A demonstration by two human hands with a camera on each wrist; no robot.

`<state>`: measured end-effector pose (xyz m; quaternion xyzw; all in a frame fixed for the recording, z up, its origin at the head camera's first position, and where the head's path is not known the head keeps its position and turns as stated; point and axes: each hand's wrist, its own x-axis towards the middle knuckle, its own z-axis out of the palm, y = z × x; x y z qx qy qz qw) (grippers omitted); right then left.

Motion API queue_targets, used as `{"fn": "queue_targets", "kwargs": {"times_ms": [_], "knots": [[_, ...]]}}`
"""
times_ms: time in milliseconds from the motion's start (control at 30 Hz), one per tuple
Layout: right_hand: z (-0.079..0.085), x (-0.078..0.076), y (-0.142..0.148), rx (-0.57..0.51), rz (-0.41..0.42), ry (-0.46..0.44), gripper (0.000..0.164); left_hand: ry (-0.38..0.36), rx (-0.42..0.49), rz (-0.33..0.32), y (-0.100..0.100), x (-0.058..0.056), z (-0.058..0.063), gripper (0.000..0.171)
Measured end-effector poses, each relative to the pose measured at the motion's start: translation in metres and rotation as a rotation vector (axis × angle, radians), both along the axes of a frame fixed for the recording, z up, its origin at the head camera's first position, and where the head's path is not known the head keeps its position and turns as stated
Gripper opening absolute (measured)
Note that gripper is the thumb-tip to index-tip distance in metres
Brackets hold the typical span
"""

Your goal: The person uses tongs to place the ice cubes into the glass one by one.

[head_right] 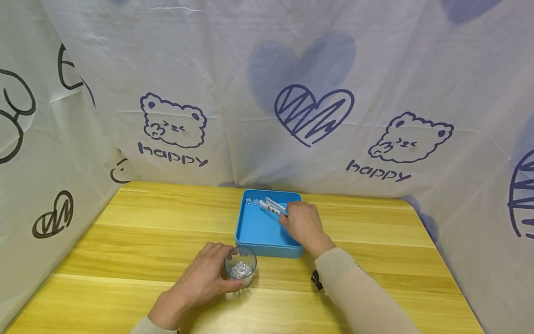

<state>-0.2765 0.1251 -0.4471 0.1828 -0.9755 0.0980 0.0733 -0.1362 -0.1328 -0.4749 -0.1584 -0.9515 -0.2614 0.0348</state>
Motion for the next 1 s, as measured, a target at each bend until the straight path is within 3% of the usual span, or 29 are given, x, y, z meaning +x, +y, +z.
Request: {"fn": "queue_targets", "kwargs": {"times_ms": [1000], "knots": [[-0.0022, 0.0019, 0.0001, 0.019, 0.057, 0.037, 0.035, 0.001, 0.01, 0.0, -0.0005, 0.0009, 0.0006, 0.078]]}}
